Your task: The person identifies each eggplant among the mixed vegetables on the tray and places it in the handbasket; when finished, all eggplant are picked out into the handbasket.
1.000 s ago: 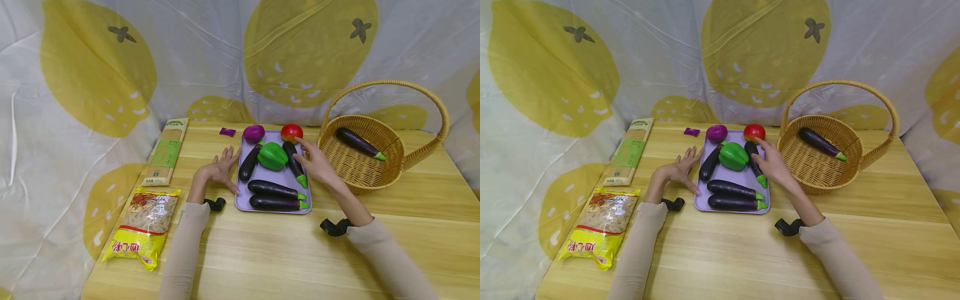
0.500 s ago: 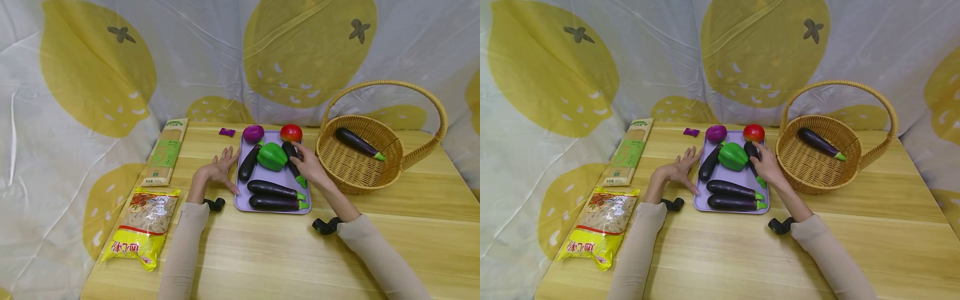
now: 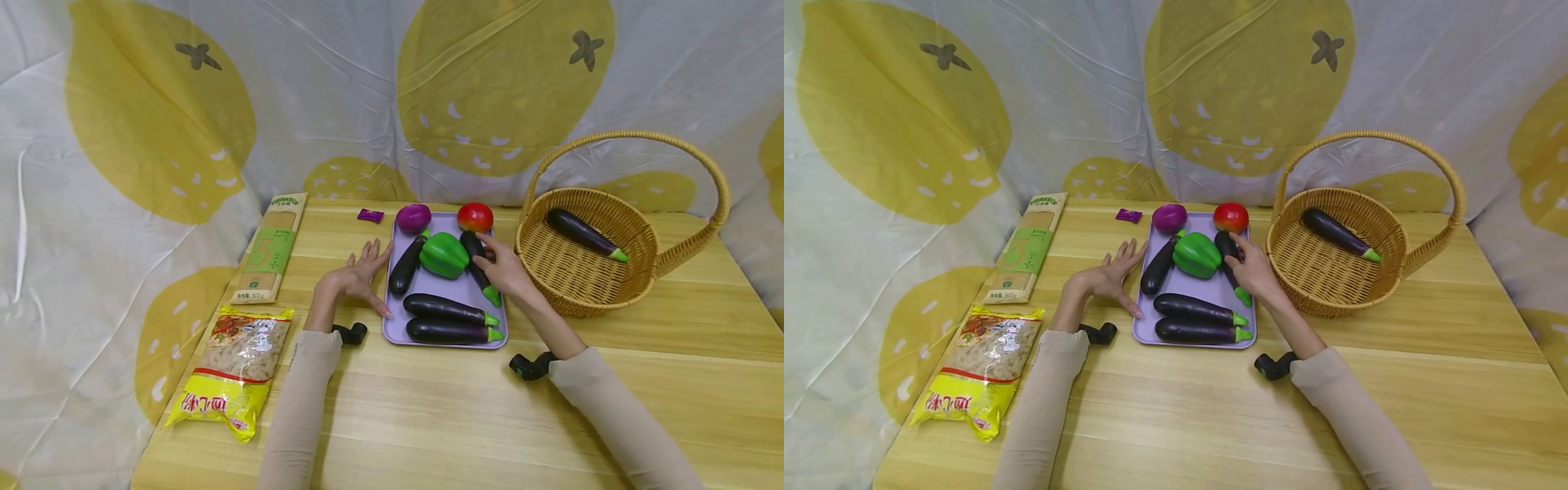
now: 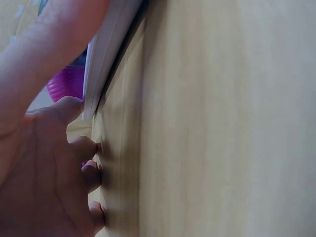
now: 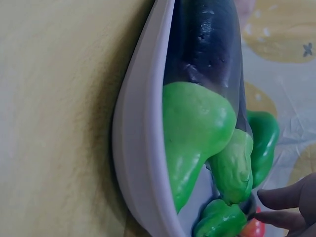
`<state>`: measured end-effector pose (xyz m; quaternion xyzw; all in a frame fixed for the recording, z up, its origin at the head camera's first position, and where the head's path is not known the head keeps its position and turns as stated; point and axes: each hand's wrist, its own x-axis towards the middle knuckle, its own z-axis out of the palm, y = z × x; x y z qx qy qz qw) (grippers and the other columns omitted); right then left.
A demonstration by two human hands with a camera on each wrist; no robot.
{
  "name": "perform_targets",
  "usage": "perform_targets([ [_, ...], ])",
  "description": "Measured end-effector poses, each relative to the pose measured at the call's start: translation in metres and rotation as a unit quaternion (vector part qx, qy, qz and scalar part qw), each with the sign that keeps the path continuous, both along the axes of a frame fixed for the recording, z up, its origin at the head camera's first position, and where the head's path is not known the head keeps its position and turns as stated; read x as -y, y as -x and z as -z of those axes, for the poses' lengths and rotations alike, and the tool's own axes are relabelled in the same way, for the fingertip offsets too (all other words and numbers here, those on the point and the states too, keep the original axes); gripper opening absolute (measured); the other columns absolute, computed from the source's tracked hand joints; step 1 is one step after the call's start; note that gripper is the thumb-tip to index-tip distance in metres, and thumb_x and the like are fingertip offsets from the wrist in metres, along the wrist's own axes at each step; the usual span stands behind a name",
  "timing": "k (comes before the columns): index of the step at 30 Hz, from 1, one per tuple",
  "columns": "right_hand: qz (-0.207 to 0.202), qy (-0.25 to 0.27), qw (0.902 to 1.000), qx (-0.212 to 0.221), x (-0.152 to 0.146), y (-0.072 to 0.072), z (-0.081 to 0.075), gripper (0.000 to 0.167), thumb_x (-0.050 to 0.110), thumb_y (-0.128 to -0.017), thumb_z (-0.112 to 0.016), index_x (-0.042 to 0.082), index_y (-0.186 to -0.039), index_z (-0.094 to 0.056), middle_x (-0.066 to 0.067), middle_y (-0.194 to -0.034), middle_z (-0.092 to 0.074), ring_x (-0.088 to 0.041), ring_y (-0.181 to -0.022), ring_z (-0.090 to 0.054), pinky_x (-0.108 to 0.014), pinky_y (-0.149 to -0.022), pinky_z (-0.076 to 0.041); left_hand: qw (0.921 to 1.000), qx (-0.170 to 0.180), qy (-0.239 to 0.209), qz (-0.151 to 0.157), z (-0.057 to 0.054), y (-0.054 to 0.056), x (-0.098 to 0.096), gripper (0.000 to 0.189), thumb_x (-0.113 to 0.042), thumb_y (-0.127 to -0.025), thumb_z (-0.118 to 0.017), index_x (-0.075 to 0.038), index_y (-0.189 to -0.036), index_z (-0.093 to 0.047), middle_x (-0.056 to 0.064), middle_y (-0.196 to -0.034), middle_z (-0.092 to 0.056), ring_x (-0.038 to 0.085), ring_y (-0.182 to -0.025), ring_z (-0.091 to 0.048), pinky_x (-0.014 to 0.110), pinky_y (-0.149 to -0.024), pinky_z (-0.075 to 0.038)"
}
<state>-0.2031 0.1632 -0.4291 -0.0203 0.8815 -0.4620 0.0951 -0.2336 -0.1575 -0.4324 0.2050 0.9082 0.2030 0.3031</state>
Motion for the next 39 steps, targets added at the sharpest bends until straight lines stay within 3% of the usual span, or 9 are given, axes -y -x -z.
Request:
perform_targets([
  [5,0.005,-0.021,0.9997,-0.007,0.0005,0.0012,0.0022,0.058,0.014,-0.107,-0.053,0.009,-0.162,-0.033,-0.03,-0.141,-0.058,-0.037,-0.122,-0.06,-0.039,-0.094,-0.052,1.0,0.001,0.003,0.0,-0.0001,-0.0001,0.0,0.149,-0.046,-0.07,-0.095,-0.025,-0.165,0.017,0.013,-0.17,0.03,0.029,-0.158,0.03,0.055,-0.129,0.018],
  [17,0.004,-0.034,0.9992,-0.021,0.0029,0.003,0.0014,0.058,0.012,-0.106,-0.054,0.009,-0.161,-0.036,-0.03,-0.141,-0.06,-0.039,-0.126,-0.061,-0.04,-0.095,-0.053,1.0,-0.004,0.007,0.004,-0.0016,-0.0004,0.0005,0.149,-0.047,-0.07,-0.095,-0.024,-0.165,0.017,0.015,-0.17,0.029,0.03,-0.158,0.029,0.056,-0.129,0.017],
  [26,0.006,-0.027,0.9992,-0.028,0.004,0.0028,-0.0011,0.057,0.01,-0.106,-0.053,0.007,-0.16,-0.037,-0.031,-0.133,-0.064,-0.036,-0.117,-0.064,-0.027,-0.082,-0.05,1.0,-0.005,0.001,0.002,-0.001,-0.0008,-0.0004,0.148,-0.045,-0.07,-0.095,-0.023,-0.165,0.017,0.015,-0.17,0.028,0.032,-0.158,0.028,0.057,-0.129,0.017],
  [39,0.012,-0.016,0.9995,-0.026,0.0034,0.0039,-0.0039,0.058,0.01,-0.106,-0.053,0.012,-0.161,-0.035,-0.029,-0.138,-0.06,-0.037,-0.124,-0.06,-0.037,-0.091,-0.05,1.0,-0.007,0.003,0.006,0.0006,-0.0004,-0.0006,0.148,-0.045,-0.07,-0.095,-0.023,-0.165,0.016,0.015,-0.17,0.028,0.031,-0.159,0.028,0.057,-0.129,0.017],
])
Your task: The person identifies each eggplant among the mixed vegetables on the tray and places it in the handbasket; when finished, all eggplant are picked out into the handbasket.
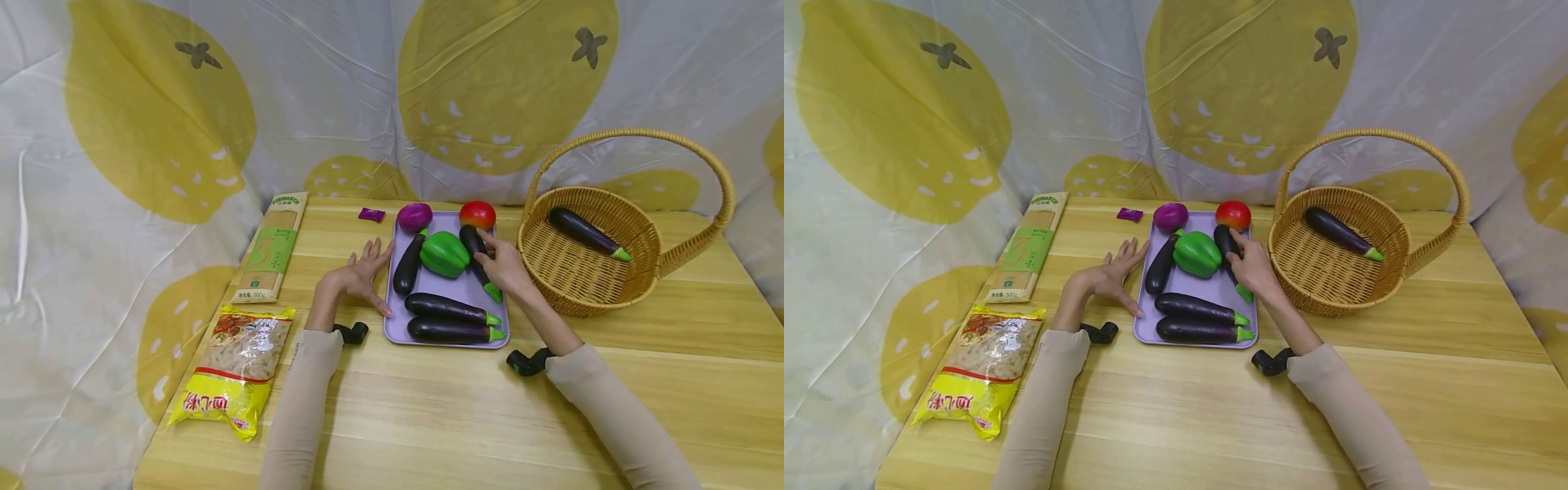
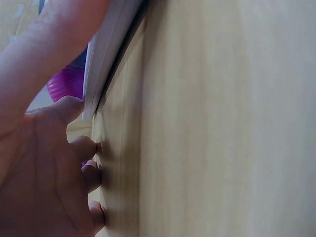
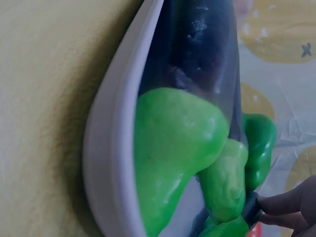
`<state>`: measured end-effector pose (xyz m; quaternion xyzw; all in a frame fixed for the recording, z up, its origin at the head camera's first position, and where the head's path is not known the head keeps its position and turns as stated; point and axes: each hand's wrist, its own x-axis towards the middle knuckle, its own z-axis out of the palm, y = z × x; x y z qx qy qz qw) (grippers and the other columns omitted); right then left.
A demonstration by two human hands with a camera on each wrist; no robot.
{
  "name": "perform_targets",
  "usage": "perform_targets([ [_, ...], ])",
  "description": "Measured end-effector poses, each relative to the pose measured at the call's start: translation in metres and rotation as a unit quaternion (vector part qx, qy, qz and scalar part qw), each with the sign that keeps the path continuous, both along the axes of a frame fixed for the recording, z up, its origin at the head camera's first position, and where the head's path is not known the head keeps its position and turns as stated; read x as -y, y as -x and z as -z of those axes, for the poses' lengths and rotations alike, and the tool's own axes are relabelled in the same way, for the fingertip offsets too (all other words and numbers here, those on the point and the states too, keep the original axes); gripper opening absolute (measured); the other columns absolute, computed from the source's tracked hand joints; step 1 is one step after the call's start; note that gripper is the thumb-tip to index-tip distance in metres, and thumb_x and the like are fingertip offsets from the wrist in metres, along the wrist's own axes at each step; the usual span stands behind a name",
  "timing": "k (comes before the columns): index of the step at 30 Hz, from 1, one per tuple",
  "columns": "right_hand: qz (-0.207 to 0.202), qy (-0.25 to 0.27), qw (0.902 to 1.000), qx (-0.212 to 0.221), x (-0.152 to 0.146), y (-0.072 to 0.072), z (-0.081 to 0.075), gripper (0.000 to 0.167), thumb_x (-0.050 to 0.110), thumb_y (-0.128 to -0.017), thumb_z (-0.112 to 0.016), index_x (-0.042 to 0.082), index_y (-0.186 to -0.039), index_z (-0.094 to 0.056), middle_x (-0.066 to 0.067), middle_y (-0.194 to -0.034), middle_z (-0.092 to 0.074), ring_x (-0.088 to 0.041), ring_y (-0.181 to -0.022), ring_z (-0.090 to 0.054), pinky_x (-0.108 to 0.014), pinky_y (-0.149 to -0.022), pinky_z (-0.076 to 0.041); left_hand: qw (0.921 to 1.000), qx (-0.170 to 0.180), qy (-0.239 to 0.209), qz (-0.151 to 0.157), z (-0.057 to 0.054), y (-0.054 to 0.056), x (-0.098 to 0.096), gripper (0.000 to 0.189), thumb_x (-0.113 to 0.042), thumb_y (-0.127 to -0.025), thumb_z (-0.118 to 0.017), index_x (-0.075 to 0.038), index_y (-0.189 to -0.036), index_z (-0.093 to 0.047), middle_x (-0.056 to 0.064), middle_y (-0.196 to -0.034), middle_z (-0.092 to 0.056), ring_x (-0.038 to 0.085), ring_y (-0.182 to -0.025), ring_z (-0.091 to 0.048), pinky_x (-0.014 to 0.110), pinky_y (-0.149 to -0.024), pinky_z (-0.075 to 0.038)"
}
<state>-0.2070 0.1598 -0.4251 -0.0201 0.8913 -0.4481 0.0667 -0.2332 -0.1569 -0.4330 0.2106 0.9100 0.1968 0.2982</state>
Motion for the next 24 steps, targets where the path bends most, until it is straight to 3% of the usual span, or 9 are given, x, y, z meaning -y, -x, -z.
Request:
perform_targets([
  [9,-0.017,0.019,0.999,-0.038,0.002,-0.004,-0.026,0.058,0.009,-0.106,-0.055,0.016,-0.161,-0.039,-0.027,-0.138,-0.062,-0.039,-0.129,-0.059,-0.026,-0.085,-0.052,1.0,0.004,0.005,0.0,-0.001,0.001,0.0,0.149,-0.047,-0.07,-0.095,-0.025,-0.165,0.017,0.014,-0.17,0.03,0.03,-0.158,0.03,0.056,-0.129,0.018],
  [16,-0.048,0.041,0.9974,-0.034,-0.005,-0.01,-0.06,0.059,0.01,-0.107,-0.055,0.02,-0.162,-0.036,-0.026,-0.149,-0.054,-0.041,-0.138,-0.053,-0.041,-0.097,-0.055,1.0,0.006,0.006,-0.002,-0.001,0.0,0.0,0.149,-0.047,-0.07,-0.095,-0.025,-0.165,0.018,0.014,-0.17,0.03,0.029,-0.158,0.03,0.057,-0.129,0.018],
  [20,-0.058,0.05,0.9966,-0.03,-0.017,-0.011,-0.077,0.059,0.012,-0.107,-0.056,0.023,-0.161,-0.037,-0.025,-0.152,-0.051,-0.039,-0.141,-0.05,-0.025,-0.088,-0.057,1.0,0.005,0.003,-0.002,-0.001,-0.001,0.0,0.148,-0.047,-0.07,-0.095,-0.024,-0.165,0.017,0.014,-0.17,0.029,0.03,-0.158,0.03,0.057,-0.128,0.018],
  [24,-0.058,0.04,0.9973,-0.021,-0.032,-0.01,-0.091,0.058,0.015,-0.107,-0.057,0.027,-0.16,-0.04,-0.02,-0.155,-0.049,-0.035,-0.14,-0.049,-0.013,-0.075,-0.052,1.0,0.007,-0.002,-0.004,-0.001,-0.001,-0.001,0.148,-0.046,-0.07,-0.095,-0.024,-0.165,0.016,0.014,-0.17,0.029,0.03,-0.158,0.03,0.056,-0.128,0.018],
])
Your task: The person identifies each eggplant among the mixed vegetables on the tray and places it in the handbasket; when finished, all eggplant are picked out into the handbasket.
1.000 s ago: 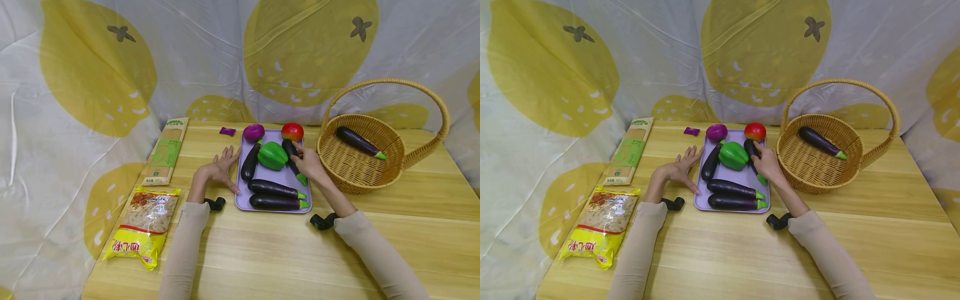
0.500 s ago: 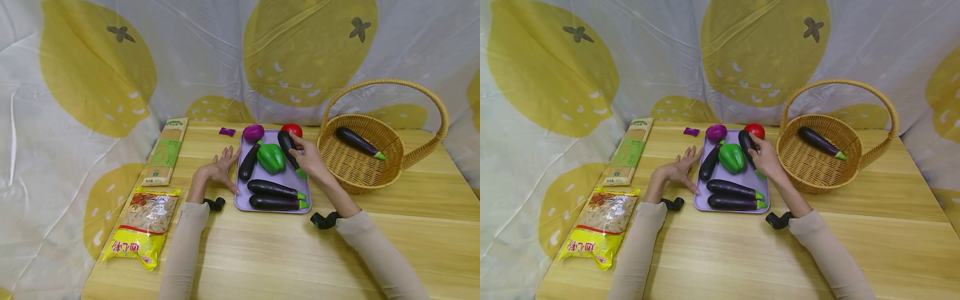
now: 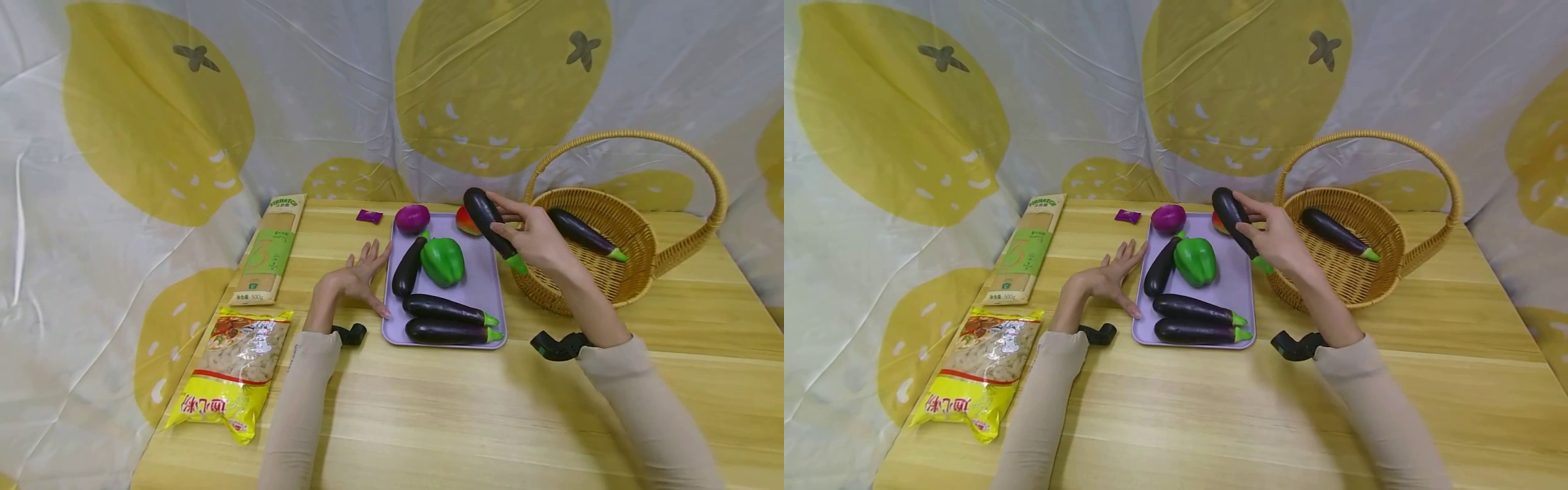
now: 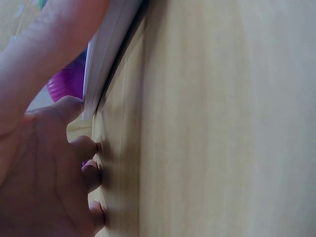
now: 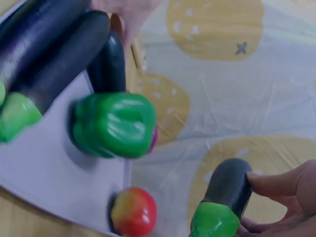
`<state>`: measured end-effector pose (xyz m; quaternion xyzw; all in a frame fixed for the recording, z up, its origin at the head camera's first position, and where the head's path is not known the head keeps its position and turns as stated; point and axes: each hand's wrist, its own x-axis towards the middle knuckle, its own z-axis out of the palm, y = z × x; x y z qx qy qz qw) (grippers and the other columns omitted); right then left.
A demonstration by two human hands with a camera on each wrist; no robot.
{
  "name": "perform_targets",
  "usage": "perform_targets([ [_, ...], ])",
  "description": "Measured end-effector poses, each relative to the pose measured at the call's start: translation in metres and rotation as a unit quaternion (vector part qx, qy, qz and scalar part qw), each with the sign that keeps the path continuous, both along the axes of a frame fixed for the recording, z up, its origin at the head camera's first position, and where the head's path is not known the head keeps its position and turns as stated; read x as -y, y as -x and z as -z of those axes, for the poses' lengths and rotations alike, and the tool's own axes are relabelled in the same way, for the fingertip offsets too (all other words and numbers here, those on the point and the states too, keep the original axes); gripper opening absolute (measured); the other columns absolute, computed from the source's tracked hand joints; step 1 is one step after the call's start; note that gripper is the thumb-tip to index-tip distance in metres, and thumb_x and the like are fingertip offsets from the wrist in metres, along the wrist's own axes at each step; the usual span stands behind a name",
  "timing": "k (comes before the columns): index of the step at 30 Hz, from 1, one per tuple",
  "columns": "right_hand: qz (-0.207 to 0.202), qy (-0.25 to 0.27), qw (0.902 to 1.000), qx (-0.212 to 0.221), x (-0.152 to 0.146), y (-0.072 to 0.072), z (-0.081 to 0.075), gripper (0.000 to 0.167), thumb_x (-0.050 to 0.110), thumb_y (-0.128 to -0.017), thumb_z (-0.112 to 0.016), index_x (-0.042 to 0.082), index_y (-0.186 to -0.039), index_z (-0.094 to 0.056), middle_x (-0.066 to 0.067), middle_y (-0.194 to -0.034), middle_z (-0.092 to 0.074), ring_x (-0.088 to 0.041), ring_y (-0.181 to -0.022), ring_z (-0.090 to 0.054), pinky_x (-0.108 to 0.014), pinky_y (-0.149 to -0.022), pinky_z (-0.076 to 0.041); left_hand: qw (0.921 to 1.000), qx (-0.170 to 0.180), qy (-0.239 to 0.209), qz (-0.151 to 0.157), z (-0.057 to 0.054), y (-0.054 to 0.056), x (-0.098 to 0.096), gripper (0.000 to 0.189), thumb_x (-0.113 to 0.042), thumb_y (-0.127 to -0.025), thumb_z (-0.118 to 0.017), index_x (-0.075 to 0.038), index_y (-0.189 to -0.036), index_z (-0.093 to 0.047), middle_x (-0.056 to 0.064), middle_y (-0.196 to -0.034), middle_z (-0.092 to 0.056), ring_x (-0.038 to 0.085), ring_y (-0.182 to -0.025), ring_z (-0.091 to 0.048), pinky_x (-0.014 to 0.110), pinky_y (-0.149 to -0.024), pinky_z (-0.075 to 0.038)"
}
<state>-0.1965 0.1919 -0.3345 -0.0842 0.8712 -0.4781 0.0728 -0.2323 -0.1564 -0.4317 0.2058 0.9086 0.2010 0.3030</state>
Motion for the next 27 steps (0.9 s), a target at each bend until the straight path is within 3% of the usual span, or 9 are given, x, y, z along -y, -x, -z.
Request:
perform_targets([
  [8,-0.032,-0.026,0.9985,0.035,-0.036,0.008,-0.018,0.057,0.017,-0.108,-0.054,0.026,-0.161,-0.037,-0.025,-0.149,-0.048,-0.035,-0.13,-0.052,-0.015,-0.074,-0.056,1.0,-0.002,-0.001,-0.001,0.0,0.0,0.0,0.148,-0.045,-0.069,-0.095,-0.024,-0.165,0.016,0.014,-0.17,0.029,0.03,-0.158,0.029,0.056,-0.129,0.018],
  [15,-0.065,-0.085,0.9936,0.037,-0.076,0.016,-0.023,0.054,0.018,-0.108,-0.056,0.023,-0.159,-0.042,-0.023,-0.149,-0.051,-0.01,-0.119,-0.057,-0.015,-0.077,-0.056,1.0,-0.001,-0.004,0.001,-0.002,-0.001,0.001,0.148,-0.045,-0.07,-0.095,-0.023,-0.165,0.016,0.015,-0.17,0.029,0.032,-0.158,0.029,0.057,-0.129,0.017],
  [21,-0.098,-0.139,0.9842,0.051,-0.114,0.023,-0.017,0.055,0.019,-0.106,-0.06,0.018,-0.159,-0.044,-0.028,-0.152,-0.05,-0.032,-0.135,-0.051,-0.011,-0.079,-0.049,1.0,0.004,-0.004,-0.001,-0.001,0.0,0.001,0.148,-0.046,-0.07,-0.095,-0.024,-0.165,0.017,0.014,-0.17,0.03,0.03,-0.158,0.03,0.056,-0.129,0.018],
  [23,-0.113,-0.144,0.9812,0.061,-0.125,0.025,-0.014,0.054,0.016,-0.106,-0.059,0.014,-0.158,-0.044,-0.029,-0.154,-0.048,-0.022,-0.131,-0.056,-0.012,-0.08,-0.048,1.0,0.004,-0.004,-0.001,-0.001,0.0,0.001,0.148,-0.045,-0.07,-0.095,-0.024,-0.165,0.017,0.014,-0.17,0.03,0.03,-0.158,0.03,0.056,-0.129,0.018],
  [27,-0.14,-0.13,0.9786,0.077,-0.14,0.029,-0.005,0.054,0.004,-0.105,-0.056,0.004,-0.157,-0.042,-0.029,-0.16,-0.041,0.012,-0.112,-0.054,-0.014,-0.081,-0.051,1.0,0.006,-0.006,-0.002,0.0,0.0,0.001,0.148,-0.045,-0.07,-0.095,-0.024,-0.165,0.016,0.014,-0.17,0.03,0.03,-0.158,0.03,0.055,-0.129,0.019],
])
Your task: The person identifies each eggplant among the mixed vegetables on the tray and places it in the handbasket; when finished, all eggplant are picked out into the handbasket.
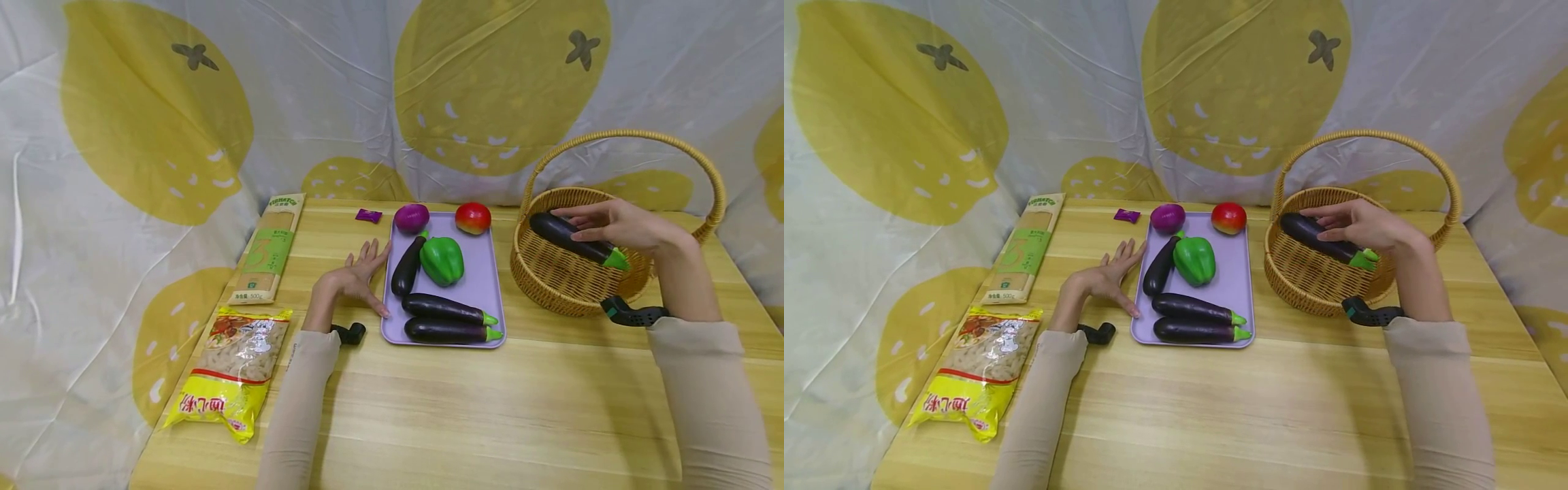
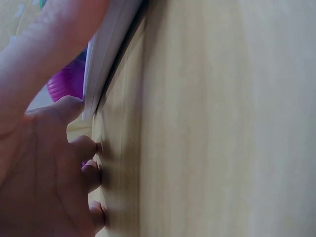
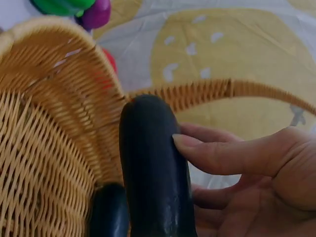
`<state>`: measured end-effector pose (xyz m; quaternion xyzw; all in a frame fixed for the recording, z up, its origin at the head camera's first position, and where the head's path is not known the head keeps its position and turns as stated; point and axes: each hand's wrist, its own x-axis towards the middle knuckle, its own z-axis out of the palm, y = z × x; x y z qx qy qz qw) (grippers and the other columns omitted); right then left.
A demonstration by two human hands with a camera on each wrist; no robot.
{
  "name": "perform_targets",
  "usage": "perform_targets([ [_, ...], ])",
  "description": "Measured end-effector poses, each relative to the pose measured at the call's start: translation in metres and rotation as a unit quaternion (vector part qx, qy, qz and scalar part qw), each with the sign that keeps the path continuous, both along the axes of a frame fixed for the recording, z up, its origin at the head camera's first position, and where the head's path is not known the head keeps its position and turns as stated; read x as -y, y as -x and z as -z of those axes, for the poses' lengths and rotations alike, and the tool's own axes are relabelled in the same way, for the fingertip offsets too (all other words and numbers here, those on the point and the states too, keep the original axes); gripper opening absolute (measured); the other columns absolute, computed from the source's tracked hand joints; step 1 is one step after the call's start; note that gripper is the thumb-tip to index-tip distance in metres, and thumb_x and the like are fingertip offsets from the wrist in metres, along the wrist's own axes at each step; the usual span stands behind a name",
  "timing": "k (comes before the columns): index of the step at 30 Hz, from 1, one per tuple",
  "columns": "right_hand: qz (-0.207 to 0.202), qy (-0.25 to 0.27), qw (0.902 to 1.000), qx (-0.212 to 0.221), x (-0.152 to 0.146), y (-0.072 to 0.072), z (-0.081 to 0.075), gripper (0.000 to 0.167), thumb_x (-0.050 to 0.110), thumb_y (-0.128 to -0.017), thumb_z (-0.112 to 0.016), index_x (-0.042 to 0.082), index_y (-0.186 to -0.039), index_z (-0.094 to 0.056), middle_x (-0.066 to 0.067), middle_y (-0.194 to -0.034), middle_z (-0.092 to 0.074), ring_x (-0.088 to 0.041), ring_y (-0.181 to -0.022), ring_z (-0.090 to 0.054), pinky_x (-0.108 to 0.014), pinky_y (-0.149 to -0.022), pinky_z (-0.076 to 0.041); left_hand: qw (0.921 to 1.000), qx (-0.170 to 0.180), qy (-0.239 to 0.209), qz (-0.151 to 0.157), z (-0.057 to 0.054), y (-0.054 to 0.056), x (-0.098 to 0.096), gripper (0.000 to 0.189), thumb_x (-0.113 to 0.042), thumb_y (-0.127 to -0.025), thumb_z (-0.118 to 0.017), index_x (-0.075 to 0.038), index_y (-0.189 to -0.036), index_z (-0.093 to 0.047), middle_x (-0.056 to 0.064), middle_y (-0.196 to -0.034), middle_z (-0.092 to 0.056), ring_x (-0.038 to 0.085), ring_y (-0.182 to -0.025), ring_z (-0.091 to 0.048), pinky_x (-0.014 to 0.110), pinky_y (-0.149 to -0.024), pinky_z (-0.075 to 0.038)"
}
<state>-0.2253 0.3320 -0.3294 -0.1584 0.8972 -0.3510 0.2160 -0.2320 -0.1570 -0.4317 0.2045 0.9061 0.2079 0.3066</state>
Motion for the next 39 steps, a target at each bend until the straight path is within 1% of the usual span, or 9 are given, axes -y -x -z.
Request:
perform_targets([
  [2,0.004,-0.001,1.0,0.005,-0.005,0.003,0.006,0.055,0.002,-0.104,-0.056,0.002,-0.157,-0.042,-0.028,-0.161,-0.04,0.018,-0.097,-0.052,-0.014,-0.078,-0.051,1.0,0.0,0.0,0.0,0.0,0.0,0.0,0.148,-0.045,-0.07,-0.095,-0.024,-0.165,0.017,0.014,-0.17,0.03,0.03,-0.158,0.031,0.055,-0.129,0.019],
  [5,0.027,-0.009,0.9995,0.011,-0.009,0.01,0.015,0.055,0.004,-0.104,-0.059,0.003,-0.156,-0.043,-0.028,-0.157,-0.046,0.011,-0.084,-0.051,-0.021,-0.069,-0.048,1.0,-0.001,-0.001,0.001,0.001,0.0,0.0,0.148,-0.045,-0.07,-0.095,-0.024,-0.165,0.016,0.015,-0.17,0.03,0.03,-0.158,0.03,0.056,-0.128,0.018],
  [13,0.073,-0.018,0.9968,0.028,-0.012,0.023,0.033,0.054,-0.003,-0.103,-0.054,-0.004,-0.155,-0.04,-0.028,-0.134,-0.065,0.006,-0.086,-0.061,-0.024,-0.068,-0.049,1.0,-0.003,0.003,0.002,0.0,-0.001,-0.001,0.149,-0.046,-0.069,-0.096,-0.024,-0.165,0.016,0.014,-0.17,0.03,0.029,-0.158,0.03,0.055,-0.129,0.018],
  [19,0.089,-0.019,0.9952,0.034,-0.009,0.027,0.037,0.054,0.003,-0.102,-0.06,-0.005,-0.153,-0.043,-0.034,-0.155,-0.043,-0.002,-0.065,-0.046,-0.026,-0.059,-0.037,1.0,-0.006,0.006,0.002,0.001,0.0,-0.001,0.148,-0.046,-0.069,-0.095,-0.024,-0.165,0.016,0.014,-0.17,0.029,0.029,-0.158,0.03,0.055,-0.129,0.018],
  [23,0.096,-0.03,0.9946,0.026,-0.008,0.029,0.039,0.052,0.007,-0.101,-0.064,-0.005,-0.149,-0.049,-0.037,-0.154,-0.041,-0.025,-0.087,-0.065,-0.024,-0.063,-0.042,1.0,-0.006,0.006,0.002,0.0,0.001,-0.001,0.148,-0.046,-0.07,-0.095,-0.024,-0.165,0.017,0.014,-0.17,0.03,0.029,-0.158,0.03,0.056,-0.129,0.018],
  [26,0.103,-0.041,0.9936,0.019,-0.007,0.031,0.04,0.05,0.011,-0.099,-0.068,-0.004,-0.146,-0.054,-0.038,-0.147,-0.049,-0.039,-0.11,-0.066,-0.026,-0.069,-0.045,1.0,-0.005,0.006,0.003,0.0,0.001,-0.001,0.148,-0.046,-0.07,-0.095,-0.024,-0.165,0.017,0.014,-0.17,0.03,0.029,-0.158,0.03,0.055,-0.129,0.018],
  [30,0.116,-0.036,0.9924,0.022,-0.007,0.034,0.042,0.048,0.014,-0.097,-0.073,-0.002,-0.141,-0.061,-0.038,-0.142,-0.055,-0.021,-0.082,-0.066,-0.028,-0.069,-0.043,1.0,-0.005,0.003,0.002,-0.001,0.001,-0.001,0.149,-0.046,-0.069,-0.095,-0.024,-0.165,0.016,0.014,-0.17,0.029,0.029,-0.158,0.03,0.055,-0.129,0.018],
  [32,0.119,-0.033,0.9921,0.021,-0.007,0.035,0.042,0.047,0.014,-0.096,-0.075,-0.001,-0.138,-0.063,-0.037,-0.14,-0.058,-0.01,-0.082,-0.064,-0.028,-0.07,-0.044,1.0,-0.004,0.002,0.002,-0.001,0.001,0.0,0.149,-0.046,-0.069,-0.095,-0.024,-0.165,0.016,0.014,-0.17,0.029,0.029,-0.158,0.03,0.056,-0.129,0.018],
  [39,0.133,-0.031,0.9903,0.024,-0.008,0.037,0.046,0.045,0.014,-0.091,-0.08,0.003,-0.134,-0.068,-0.032,-0.131,-0.067,-0.012,-0.073,-0.057,-0.028,-0.065,-0.045,1.0,-0.002,0.0,0.001,0.0,0.0,0.0,0.148,-0.046,-0.07,-0.095,-0.024,-0.165,0.015,0.015,-0.17,0.029,0.03,-0.158,0.03,0.056,-0.129,0.018],
])
